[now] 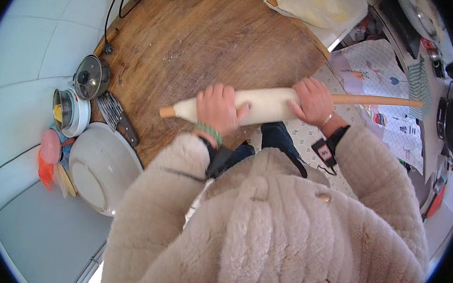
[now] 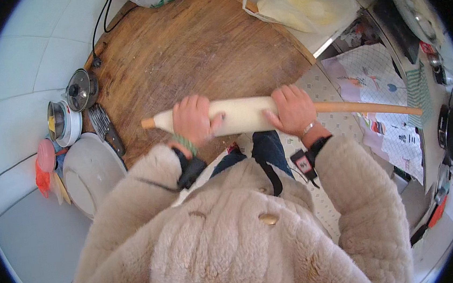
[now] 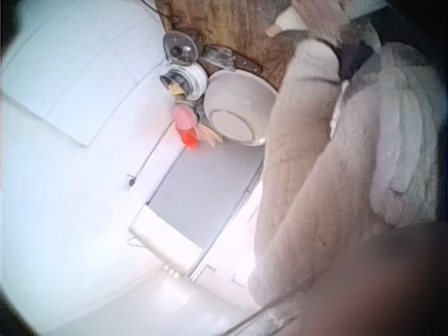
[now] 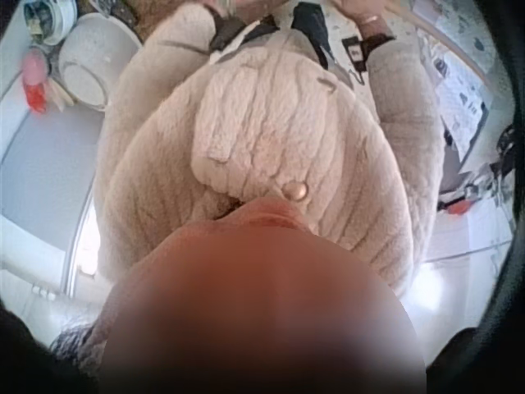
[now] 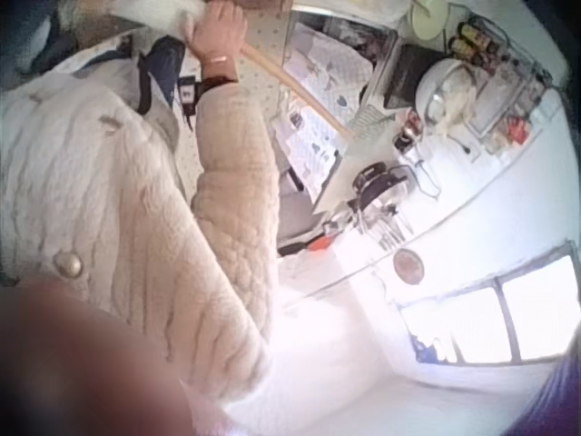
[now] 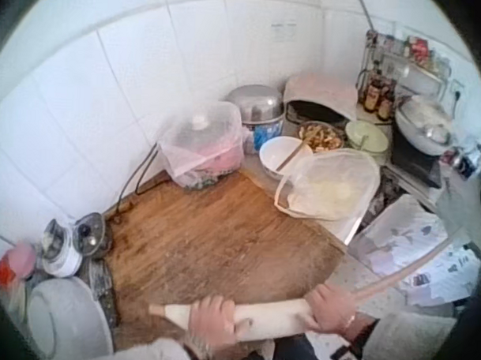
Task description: The person rolls out a round piece of dough on a wooden countertop using a long wooden rolling pin. They repeatedly flatten, lift, and reposition the dough while applying pressure with the rolling pin to expand its diameter. The dough becomes progressively thinner and larger throughout the clip.
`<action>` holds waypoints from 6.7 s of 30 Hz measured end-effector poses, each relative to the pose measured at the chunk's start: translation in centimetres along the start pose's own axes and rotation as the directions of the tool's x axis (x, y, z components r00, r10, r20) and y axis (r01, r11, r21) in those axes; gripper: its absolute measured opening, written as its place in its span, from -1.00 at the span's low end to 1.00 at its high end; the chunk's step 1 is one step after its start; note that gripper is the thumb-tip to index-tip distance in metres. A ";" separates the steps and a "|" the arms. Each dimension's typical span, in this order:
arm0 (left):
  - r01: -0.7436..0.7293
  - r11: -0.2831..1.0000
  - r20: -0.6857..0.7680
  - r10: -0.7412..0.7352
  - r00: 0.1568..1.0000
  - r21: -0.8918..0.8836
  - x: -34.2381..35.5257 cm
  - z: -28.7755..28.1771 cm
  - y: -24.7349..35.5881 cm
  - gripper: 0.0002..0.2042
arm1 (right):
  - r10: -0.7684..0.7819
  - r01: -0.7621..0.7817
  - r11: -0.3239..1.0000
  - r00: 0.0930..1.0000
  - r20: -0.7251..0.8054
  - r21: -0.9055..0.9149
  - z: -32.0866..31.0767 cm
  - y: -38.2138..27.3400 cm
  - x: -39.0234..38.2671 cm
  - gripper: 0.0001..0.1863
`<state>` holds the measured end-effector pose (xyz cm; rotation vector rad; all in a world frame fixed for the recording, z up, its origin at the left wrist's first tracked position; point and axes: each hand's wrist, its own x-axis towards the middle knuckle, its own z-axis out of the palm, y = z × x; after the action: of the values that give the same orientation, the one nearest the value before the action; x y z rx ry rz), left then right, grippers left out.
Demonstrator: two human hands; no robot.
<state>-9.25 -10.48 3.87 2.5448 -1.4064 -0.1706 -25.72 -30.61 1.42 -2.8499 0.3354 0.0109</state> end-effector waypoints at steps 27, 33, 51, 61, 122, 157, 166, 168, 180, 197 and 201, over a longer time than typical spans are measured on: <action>-0.269 0.962 -0.310 0.272 0.911 0.054 10.2 6.2 0.2 -0.67 | -0.081 0.105 0.993 0.943 -0.323 0.057 2.9 1.8 7.8 -0.52; -0.193 0.975 -0.103 0.204 0.974 0.111 22.6 8.7 -3.1 -0.65 | 0.121 -0.115 0.992 0.982 -0.147 0.051 2.6 7.9 17.4 -0.71; -0.104 0.994 -0.300 0.111 0.948 0.039 -2.5 1.0 -4.2 -0.59 | -0.035 0.050 0.997 0.975 -0.218 0.064 1.3 -2.8 -3.4 -0.45; -0.183 0.981 -0.418 0.191 0.888 0.060 10.0 5.9 -10.3 -0.66 | 0.020 -0.025 0.999 0.970 -0.241 -0.021 2.9 6.1 5.5 -0.59; -0.043 0.991 0.132 0.026 0.991 0.127 21.0 -0.4 -9.8 -0.74 | -0.032 -0.330 0.707 0.869 0.494 0.626 -2.0 17.7 -3.6 -0.65; 0.452 0.093 0.275 -0.681 0.679 -0.887 -17.2 6.0 -6.7 -0.58 | -0.067 -0.413 0.698 0.777 0.626 0.586 7.4 -7.4 -14.7 -0.60; 0.340 -0.542 0.634 -0.573 0.519 -0.768 -9.8 5.1 -1.5 -0.58 | 0.285 -0.409 0.862 0.880 0.381 0.299 2.4 7.5 -12.8 -0.58; 0.244 -0.501 0.556 -0.714 0.426 -0.830 -8.0 5.0 -2.8 -0.69 | 0.117 -0.166 0.969 0.960 0.256 0.181 2.0 10.7 -10.8 -0.59; 0.503 -0.573 0.762 -0.466 0.450 -0.647 -6.7 2.5 -5.8 -0.59 | -0.223 0.235 0.972 0.889 0.400 0.018 1.0 14.5 1.2 -0.70; 0.120 0.986 0.037 -0.125 0.991 0.119 -2.6 4.2 -2.4 -0.43 | -0.385 0.379 0.905 0.923 -0.008 0.196 2.6 -6.1 5.8 -0.23; 0.085 0.996 -0.002 -0.085 0.996 0.040 -6.9 3.1 -0.9 -0.30 | -0.315 0.309 0.947 0.948 0.049 0.090 5.0 -8.2 1.6 -0.24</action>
<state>-12.85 -4.65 0.54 2.6384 -1.3156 -0.1585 -22.17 -21.97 -1.33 -2.7805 -0.1289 0.0233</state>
